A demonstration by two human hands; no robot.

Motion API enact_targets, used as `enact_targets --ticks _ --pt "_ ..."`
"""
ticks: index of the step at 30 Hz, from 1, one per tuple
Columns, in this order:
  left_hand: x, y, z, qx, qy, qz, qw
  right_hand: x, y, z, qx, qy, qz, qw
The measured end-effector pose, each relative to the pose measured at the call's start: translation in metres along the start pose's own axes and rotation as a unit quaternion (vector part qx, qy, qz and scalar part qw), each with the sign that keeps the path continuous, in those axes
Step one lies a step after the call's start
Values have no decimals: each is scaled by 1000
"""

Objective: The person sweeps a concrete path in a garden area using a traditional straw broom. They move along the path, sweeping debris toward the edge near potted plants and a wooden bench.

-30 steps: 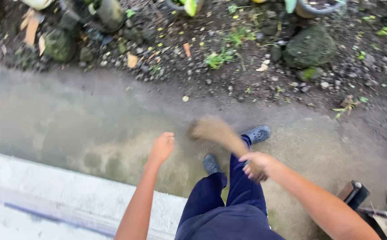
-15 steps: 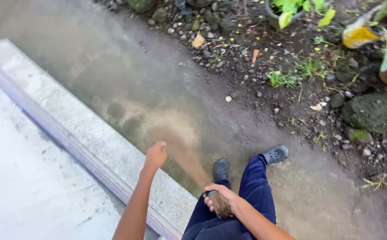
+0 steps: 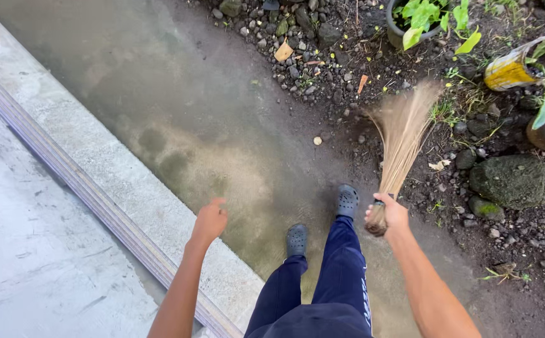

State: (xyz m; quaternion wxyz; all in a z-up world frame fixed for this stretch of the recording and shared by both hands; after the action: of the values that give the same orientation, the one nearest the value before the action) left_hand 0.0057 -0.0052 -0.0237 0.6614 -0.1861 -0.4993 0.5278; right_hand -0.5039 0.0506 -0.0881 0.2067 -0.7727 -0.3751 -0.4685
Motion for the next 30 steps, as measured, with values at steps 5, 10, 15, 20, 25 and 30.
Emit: enact_targets --ticks 5,10,15,20,25,30 --pt "-14 29 11 4 -8 8 1000 94 71 51 -7 29 -81 996" --pt "-38 52 76 37 3 16 999 111 82 75 150 280 -232 919" --pt "-60 57 148 71 37 25 996 31 77 72 295 371 -307 825" --pt "-81 53 154 78 65 67 993 -122 32 -81 179 288 -250 907" --pt "-68 46 128 70 -10 82 994 -83 58 -152 102 157 -141 972" --pt "-56 46 99 72 -79 77 991 35 135 -55 215 220 -243 920"
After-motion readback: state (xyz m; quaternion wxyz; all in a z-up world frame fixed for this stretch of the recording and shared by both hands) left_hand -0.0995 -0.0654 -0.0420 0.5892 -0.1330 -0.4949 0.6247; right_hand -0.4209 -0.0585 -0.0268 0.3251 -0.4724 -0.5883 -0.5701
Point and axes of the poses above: each hand's wrist, its own x-axis away from the middle knuckle, its own y-axis out of the palm, z = x × y, the point moved 2 cm from there along -x, towards the middle knuckle, and after that the axes turned 3 degrees about x, right-handed, at the moved point
